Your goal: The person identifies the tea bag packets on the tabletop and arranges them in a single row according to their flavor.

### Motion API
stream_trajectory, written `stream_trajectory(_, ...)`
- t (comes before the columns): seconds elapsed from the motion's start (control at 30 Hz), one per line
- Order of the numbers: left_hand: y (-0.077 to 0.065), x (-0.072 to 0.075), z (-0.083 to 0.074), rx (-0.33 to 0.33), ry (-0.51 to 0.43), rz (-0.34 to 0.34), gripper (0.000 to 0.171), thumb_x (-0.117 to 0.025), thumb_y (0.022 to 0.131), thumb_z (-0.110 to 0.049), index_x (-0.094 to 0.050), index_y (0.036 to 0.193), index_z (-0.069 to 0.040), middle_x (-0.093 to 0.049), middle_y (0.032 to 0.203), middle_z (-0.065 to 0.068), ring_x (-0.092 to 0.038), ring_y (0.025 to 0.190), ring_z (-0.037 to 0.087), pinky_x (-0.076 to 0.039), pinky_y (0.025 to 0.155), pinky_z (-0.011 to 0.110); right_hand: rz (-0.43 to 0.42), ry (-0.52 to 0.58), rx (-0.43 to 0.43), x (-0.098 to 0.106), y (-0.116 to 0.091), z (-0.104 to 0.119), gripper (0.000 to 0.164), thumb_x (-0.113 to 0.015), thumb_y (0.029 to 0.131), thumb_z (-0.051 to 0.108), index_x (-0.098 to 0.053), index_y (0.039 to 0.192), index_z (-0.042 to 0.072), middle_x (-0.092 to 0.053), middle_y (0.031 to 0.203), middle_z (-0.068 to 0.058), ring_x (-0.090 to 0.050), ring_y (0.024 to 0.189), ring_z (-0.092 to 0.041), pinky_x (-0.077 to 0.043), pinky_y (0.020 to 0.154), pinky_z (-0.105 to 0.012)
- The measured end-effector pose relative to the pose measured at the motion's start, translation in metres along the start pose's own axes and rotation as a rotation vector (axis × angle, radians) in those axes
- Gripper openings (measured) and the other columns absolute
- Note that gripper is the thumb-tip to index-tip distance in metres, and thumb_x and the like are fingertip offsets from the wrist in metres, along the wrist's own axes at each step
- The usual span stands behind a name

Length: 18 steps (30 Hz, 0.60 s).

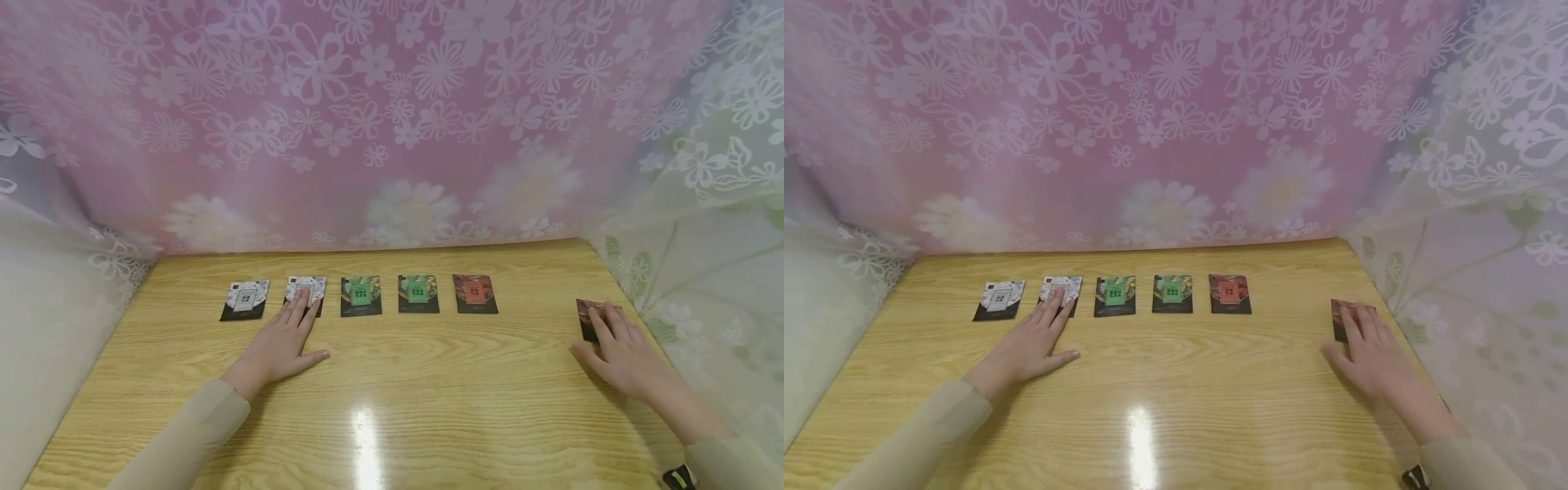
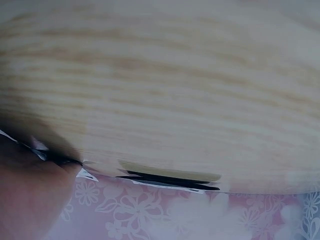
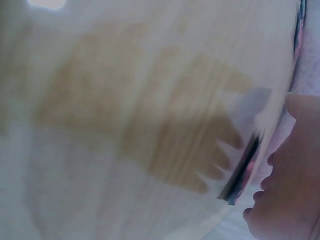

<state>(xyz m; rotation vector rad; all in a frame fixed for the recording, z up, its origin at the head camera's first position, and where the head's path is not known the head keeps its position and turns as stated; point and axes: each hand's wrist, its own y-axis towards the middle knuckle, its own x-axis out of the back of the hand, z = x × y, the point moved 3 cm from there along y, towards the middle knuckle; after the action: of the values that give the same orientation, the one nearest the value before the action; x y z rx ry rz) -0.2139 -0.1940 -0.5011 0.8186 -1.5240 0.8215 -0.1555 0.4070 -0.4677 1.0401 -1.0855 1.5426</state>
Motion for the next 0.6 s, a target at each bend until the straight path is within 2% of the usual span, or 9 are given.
stream_trajectory(0.13,-0.001,0.001,0.000,0.002,0.003,0.004,0.104,-0.051,0.102,-0.071,-0.013,0.170,-0.002,0.000,0.177,0.026,-0.006,0.166,0.041,-0.021,0.135,0.055,0.012,0.012,0.001,-0.008,-0.001,-0.004,0.089,-0.042,0.113,0.051,-0.007,0.166,-0.012,0.006,0.168,-0.046,0.000,0.152,-0.070,-0.009,0.121,-0.083)
stream_trajectory(0.37,-0.002,0.003,-0.003,-0.003,-0.008,-0.011,0.103,-0.054,0.102,-0.068,-0.016,0.170,-0.001,-0.004,0.177,0.028,-0.010,0.166,0.043,-0.024,0.134,0.057,0.009,0.035,-0.010,-0.016,-0.002,-0.007,0.089,-0.041,0.113,0.051,-0.004,0.167,-0.010,0.013,0.169,-0.042,0.006,0.154,-0.067,-0.002,0.123,-0.081)
stream_trajectory(0.6,-0.002,0.004,-0.003,-0.003,-0.008,-0.013,0.102,-0.054,0.102,-0.067,-0.016,0.170,-0.001,-0.005,0.177,0.027,-0.010,0.166,0.043,-0.024,0.134,0.056,0.013,0.027,-0.012,-0.017,0.003,-0.005,0.090,-0.040,0.113,0.052,0.000,0.167,-0.009,0.014,0.168,-0.043,0.009,0.155,-0.065,0.002,0.126,-0.078)
